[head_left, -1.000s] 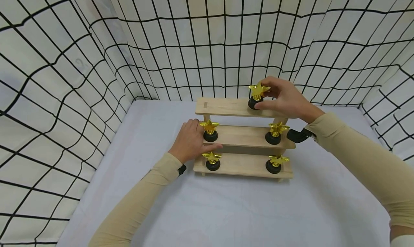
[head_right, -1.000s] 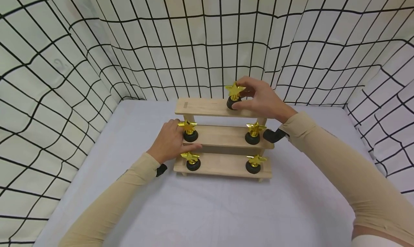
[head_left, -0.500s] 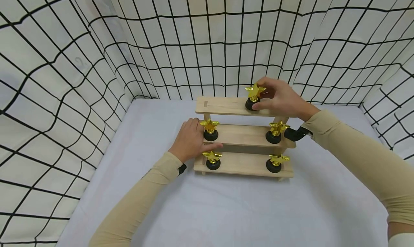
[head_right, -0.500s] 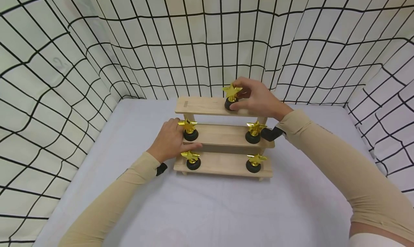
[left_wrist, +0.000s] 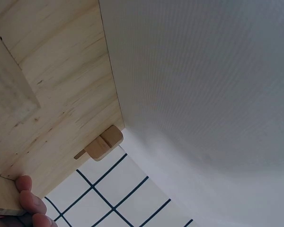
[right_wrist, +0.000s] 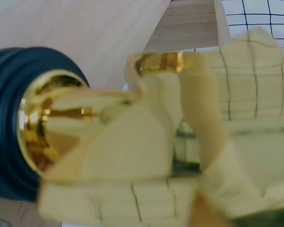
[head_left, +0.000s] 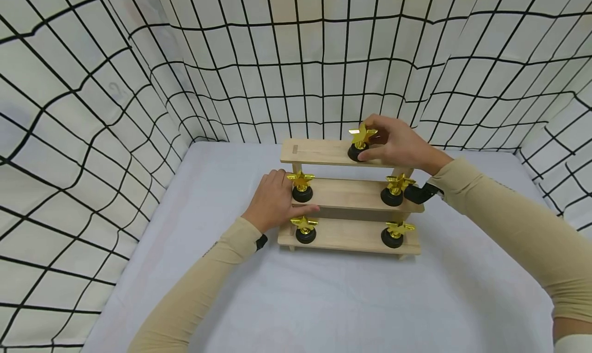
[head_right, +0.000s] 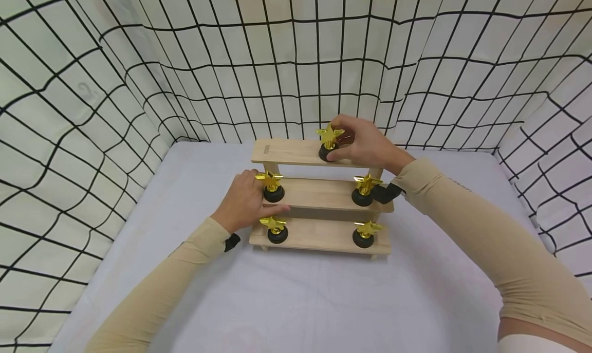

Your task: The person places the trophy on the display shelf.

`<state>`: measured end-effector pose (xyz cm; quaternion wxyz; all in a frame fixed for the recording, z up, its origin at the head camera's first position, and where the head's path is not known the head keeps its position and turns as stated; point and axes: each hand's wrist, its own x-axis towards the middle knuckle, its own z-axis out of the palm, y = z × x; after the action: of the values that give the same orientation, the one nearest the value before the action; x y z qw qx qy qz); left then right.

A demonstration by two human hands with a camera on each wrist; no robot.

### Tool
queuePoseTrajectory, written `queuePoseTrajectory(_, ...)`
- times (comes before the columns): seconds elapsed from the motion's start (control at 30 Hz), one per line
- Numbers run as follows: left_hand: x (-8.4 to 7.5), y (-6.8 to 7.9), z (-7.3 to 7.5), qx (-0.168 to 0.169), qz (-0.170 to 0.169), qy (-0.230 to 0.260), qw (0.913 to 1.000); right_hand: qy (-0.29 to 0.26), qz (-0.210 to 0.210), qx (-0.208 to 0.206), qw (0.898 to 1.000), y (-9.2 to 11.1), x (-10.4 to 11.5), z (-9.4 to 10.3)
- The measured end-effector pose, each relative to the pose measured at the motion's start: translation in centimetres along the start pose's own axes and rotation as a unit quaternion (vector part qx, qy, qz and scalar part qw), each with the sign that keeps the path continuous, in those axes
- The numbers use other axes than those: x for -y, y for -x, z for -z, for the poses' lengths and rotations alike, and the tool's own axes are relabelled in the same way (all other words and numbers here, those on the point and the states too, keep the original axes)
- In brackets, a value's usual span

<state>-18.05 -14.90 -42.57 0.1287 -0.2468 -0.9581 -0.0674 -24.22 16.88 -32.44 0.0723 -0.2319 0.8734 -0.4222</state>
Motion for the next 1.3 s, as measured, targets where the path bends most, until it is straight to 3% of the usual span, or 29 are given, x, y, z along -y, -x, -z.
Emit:
queuePoseTrajectory(0.93,-0.1,-0.4,-0.4,0.013,0.001,-0.001,0.9999,0.012,-0.014,0.002,1.0,-0.5,-0.1,-0.4)
queuePoseTrajectory(1.13,0.3,-1.0,-0.4,0.021,-0.006,-0.004,0.9998,0.019,-0.021,-0.019,0.999,-0.3,0.0,0.8)
queuePoseTrajectory(1.3,1.0,-1.4,-0.1,0.058,0.002,0.001,0.9983,0.021,-0.017,-0.051,0.998,0.5,-0.1,2.4)
